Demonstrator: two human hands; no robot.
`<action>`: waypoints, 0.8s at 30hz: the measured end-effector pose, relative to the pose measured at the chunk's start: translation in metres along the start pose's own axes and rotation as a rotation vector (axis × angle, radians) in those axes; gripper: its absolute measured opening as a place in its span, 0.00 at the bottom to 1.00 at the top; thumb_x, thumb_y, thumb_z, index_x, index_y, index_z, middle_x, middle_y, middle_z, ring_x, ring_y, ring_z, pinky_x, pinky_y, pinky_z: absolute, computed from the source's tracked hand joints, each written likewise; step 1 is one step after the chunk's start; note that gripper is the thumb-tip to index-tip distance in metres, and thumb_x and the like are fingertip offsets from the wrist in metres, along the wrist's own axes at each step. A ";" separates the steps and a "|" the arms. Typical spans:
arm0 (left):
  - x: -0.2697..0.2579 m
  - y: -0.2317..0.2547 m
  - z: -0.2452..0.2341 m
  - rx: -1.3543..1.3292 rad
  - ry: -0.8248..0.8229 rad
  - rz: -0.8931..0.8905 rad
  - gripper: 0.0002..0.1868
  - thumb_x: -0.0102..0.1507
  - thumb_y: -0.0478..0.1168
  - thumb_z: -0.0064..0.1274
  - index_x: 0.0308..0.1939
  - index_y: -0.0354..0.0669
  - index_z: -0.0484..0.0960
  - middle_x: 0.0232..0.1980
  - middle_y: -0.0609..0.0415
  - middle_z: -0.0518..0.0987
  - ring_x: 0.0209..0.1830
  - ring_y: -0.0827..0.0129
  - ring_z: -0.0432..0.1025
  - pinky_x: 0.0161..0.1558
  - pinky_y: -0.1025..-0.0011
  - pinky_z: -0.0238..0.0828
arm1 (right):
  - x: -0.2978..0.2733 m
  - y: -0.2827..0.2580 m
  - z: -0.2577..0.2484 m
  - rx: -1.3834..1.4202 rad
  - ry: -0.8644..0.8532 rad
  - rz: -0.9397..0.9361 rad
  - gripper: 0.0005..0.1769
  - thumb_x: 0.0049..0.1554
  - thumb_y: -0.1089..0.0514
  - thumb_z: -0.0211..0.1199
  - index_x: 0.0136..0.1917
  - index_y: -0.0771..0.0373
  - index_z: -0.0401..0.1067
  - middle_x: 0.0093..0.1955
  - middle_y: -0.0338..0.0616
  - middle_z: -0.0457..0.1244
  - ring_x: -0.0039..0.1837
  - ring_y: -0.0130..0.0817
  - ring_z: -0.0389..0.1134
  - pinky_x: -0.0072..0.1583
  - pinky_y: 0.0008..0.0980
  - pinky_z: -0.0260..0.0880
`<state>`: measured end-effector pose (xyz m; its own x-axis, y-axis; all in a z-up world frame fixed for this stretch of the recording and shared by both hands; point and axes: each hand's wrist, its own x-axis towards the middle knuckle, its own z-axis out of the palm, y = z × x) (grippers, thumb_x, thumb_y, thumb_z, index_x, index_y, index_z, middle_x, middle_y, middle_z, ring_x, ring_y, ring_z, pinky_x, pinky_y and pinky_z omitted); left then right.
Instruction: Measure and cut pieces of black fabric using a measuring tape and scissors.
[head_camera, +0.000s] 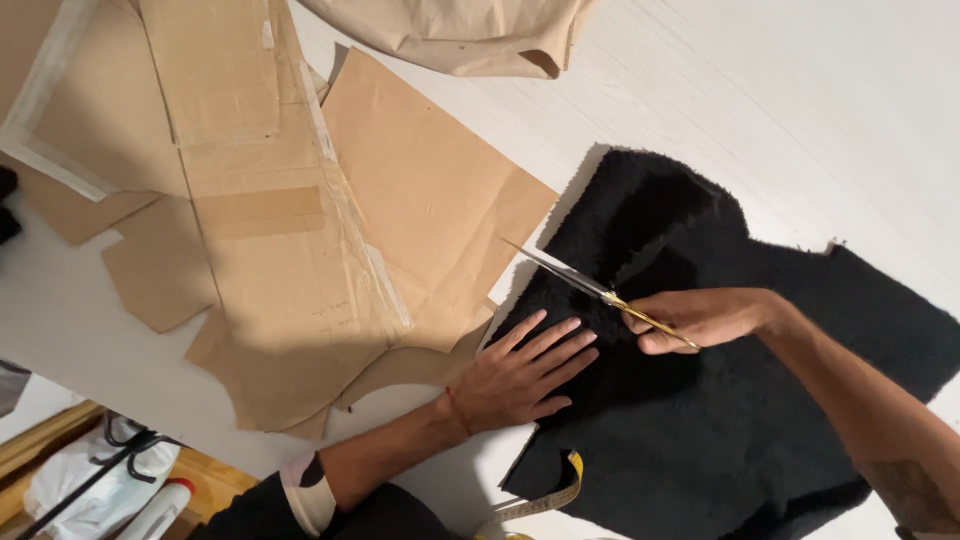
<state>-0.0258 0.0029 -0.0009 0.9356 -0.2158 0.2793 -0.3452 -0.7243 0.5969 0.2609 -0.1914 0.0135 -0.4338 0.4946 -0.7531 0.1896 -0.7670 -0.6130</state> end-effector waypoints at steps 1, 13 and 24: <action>-0.003 0.002 -0.002 0.000 -0.005 0.009 0.37 0.65 0.59 0.54 0.74 0.44 0.70 0.79 0.51 0.66 0.82 0.61 0.54 0.81 0.50 0.47 | -0.007 -0.003 0.007 0.005 0.008 -0.004 0.38 0.54 0.20 0.51 0.46 0.59 0.65 0.32 0.32 0.55 0.34 0.26 0.59 0.35 0.31 0.63; -0.028 0.015 0.006 0.204 -0.055 -0.074 0.40 0.70 0.65 0.43 0.78 0.45 0.64 0.83 0.50 0.57 0.84 0.55 0.48 0.81 0.46 0.39 | -0.043 0.029 0.175 0.439 1.005 -0.245 0.21 0.61 0.49 0.66 0.52 0.65 0.62 0.34 0.35 0.54 0.36 0.24 0.54 0.37 0.28 0.57; 0.009 -0.007 0.001 0.312 0.058 0.023 0.36 0.70 0.62 0.45 0.77 0.47 0.66 0.79 0.48 0.64 0.80 0.53 0.55 0.79 0.48 0.42 | 0.034 0.040 0.323 0.042 1.883 0.903 0.27 0.59 0.33 0.63 0.62 0.50 0.70 0.37 0.55 0.70 0.42 0.60 0.72 0.42 0.56 0.72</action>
<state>-0.0150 0.0055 -0.0039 0.9190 -0.2032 0.3379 -0.3186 -0.8875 0.3330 -0.0309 -0.3370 0.0404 0.9694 -0.2386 -0.0580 -0.2408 -0.9699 -0.0353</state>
